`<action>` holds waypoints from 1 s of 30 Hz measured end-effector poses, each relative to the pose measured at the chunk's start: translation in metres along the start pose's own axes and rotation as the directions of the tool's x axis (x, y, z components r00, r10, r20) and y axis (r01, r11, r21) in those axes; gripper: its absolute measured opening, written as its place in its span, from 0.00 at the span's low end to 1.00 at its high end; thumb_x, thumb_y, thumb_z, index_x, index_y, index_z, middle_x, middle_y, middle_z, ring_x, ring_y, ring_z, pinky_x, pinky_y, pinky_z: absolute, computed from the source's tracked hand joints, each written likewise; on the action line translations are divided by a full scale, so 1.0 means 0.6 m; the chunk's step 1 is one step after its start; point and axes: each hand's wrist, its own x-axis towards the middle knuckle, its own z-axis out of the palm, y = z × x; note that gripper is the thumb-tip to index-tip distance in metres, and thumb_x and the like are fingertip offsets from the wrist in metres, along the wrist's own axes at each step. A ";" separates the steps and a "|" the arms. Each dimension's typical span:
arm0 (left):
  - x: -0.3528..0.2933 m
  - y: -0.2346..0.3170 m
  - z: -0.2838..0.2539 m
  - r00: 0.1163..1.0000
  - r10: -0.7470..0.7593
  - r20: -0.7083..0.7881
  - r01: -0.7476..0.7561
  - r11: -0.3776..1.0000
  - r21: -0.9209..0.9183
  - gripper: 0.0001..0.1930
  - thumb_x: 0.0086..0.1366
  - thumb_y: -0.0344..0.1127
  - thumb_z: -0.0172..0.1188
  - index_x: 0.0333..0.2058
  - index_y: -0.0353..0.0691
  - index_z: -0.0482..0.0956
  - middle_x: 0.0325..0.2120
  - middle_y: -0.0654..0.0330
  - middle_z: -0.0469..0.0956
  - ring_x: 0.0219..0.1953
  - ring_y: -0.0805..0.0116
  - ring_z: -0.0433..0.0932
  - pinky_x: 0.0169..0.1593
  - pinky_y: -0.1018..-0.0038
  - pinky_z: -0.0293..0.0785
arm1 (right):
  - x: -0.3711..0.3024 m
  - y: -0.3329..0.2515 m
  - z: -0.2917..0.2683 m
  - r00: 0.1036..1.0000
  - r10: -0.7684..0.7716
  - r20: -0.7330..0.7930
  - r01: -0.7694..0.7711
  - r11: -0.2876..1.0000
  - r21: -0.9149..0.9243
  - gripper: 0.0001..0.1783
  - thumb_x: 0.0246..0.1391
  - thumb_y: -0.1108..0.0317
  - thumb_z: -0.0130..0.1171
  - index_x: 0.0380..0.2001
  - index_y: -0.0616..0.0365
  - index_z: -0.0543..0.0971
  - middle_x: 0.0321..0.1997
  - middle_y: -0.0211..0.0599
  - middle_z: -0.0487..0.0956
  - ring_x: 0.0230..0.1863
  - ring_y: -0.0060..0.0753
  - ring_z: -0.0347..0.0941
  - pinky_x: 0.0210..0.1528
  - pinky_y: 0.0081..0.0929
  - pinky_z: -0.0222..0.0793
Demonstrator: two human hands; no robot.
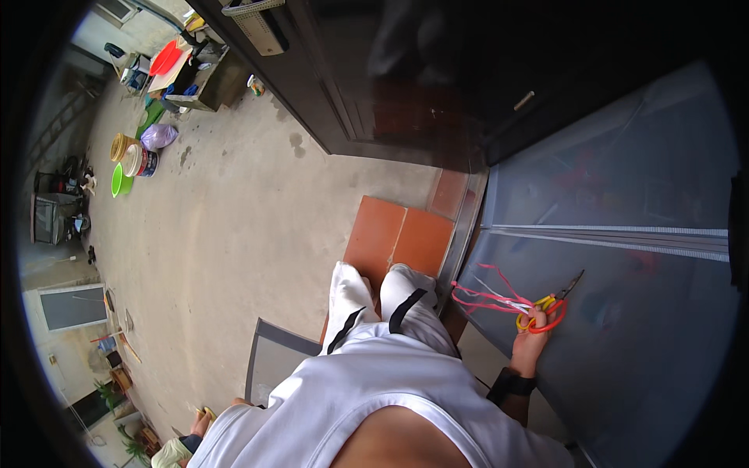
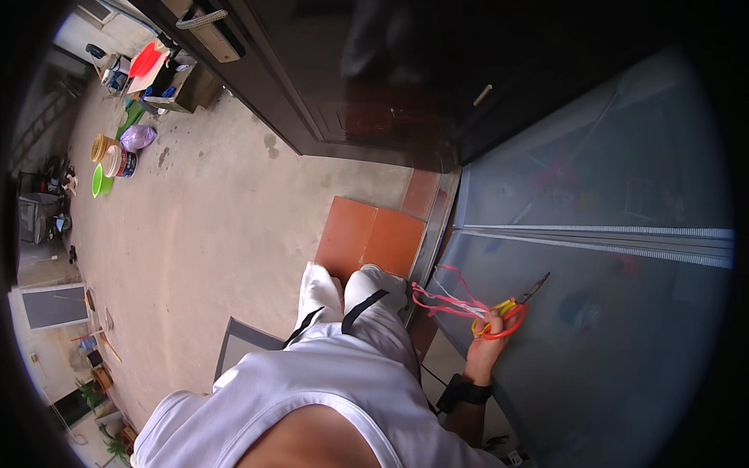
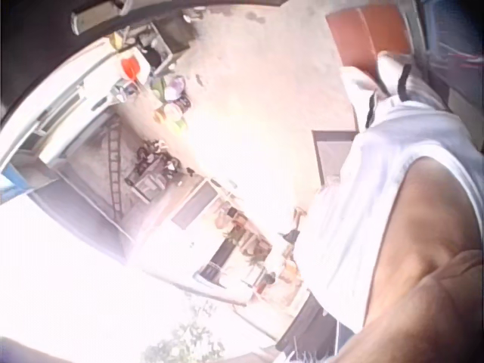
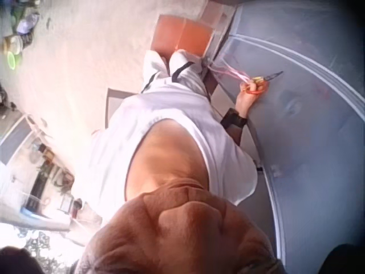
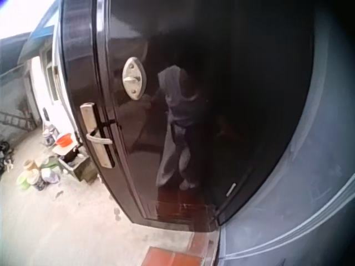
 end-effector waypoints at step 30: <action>-0.505 0.540 0.004 0.838 0.227 0.496 0.425 0.299 -0.855 0.22 0.46 0.36 0.51 0.43 0.53 0.73 0.41 0.57 0.74 0.45 0.56 0.71 0.49 0.65 0.66 | -0.155 0.236 0.844 -0.451 0.754 0.477 0.652 0.643 -0.401 0.34 0.41 0.77 0.46 0.56 0.60 0.54 0.20 0.28 0.64 0.10 0.16 0.57 0.10 0.12 0.55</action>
